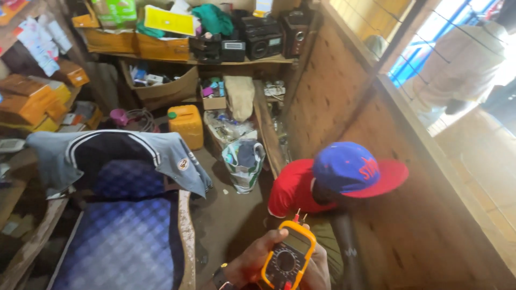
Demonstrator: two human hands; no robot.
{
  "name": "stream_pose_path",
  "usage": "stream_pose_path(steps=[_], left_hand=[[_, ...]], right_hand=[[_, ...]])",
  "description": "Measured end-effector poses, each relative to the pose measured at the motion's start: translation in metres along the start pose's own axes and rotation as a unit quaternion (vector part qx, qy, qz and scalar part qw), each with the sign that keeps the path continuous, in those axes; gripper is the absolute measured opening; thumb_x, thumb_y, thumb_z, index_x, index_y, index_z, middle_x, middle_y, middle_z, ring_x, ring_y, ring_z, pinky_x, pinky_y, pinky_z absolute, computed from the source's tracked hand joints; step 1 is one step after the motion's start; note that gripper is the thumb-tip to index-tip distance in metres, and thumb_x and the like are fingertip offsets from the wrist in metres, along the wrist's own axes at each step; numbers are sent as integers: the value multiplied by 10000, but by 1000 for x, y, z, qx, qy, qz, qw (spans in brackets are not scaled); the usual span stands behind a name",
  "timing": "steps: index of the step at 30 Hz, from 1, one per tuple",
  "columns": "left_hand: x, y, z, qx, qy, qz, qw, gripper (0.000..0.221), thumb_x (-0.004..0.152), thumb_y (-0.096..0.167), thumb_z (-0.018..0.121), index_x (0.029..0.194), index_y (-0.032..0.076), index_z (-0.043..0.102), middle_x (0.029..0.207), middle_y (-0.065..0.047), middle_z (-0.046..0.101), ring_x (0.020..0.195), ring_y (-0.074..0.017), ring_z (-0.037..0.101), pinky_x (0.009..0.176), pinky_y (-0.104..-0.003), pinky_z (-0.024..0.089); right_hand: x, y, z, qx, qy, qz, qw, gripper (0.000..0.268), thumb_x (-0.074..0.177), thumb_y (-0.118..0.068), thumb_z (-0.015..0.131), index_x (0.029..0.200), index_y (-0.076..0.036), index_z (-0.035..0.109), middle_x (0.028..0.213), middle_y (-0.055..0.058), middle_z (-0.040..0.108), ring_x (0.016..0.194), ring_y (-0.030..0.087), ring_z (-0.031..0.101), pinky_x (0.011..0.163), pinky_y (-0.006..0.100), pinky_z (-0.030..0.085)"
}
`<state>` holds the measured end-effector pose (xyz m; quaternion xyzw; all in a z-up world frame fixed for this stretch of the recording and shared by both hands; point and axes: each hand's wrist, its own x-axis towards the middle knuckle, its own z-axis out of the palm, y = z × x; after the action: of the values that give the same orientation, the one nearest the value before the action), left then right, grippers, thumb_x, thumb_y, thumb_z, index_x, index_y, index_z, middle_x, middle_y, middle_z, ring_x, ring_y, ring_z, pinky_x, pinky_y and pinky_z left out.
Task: Testing a circuit board with a multimeter and using a soldering iron to heat components.
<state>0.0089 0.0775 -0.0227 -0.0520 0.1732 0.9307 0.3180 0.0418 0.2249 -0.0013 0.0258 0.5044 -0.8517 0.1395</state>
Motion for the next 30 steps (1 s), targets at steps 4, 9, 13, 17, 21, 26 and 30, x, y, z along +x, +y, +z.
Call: stream_pose_path(steps=[4,9,13,17,21,26,30], left_hand=[[-8,6,4,-30,22,-8,999,555,1009,453,608,1332,5,656,1163,-205,760,995,-275,744,889,-376,594],[-17,11,11,-56,42,6,998,635,998,446,564,1450,6,638,1181,-225,739,973,-273,717,852,-367,560],[-15,14,11,-22,-22,38,999,737,981,470,521,1525,-22,591,1414,-223,692,1147,-282,707,899,-362,572],[-13,21,15,22,26,69,997,789,934,498,537,1413,-122,631,1351,-303,722,1147,-377,737,962,-447,593],[-16,29,19,60,21,37,997,839,944,579,471,1328,-140,672,1211,-355,741,1014,-400,758,863,-447,602],[-13,34,8,39,57,-1,998,761,978,561,476,1377,-63,650,1275,-295,747,924,-409,752,731,-538,629],[-26,47,-1,61,68,28,995,680,975,515,534,1312,-59,673,1130,-295,763,867,-385,761,758,-482,631]], right_hand=[[20,-44,37,-50,72,8,996,368,952,-93,695,1241,118,779,914,276,786,732,287,701,624,371,514],[26,-26,20,-11,79,-61,995,66,949,3,695,959,68,689,824,253,738,702,271,677,649,395,540],[25,-29,16,-95,162,-89,978,93,993,-31,651,934,25,695,809,144,704,714,184,616,652,302,459],[39,-10,-5,28,159,-147,976,95,1021,-33,592,1011,61,587,895,347,751,652,319,667,663,418,590],[44,3,-23,-69,193,-181,962,188,1028,-141,633,1090,29,583,710,160,610,621,208,579,564,334,504],[36,1,-6,-194,258,-152,934,267,1041,-322,628,1073,-59,663,627,49,516,446,115,437,364,281,334],[38,9,26,-127,242,-109,956,245,1051,-257,605,1159,-46,665,616,125,565,396,170,498,314,318,371]])
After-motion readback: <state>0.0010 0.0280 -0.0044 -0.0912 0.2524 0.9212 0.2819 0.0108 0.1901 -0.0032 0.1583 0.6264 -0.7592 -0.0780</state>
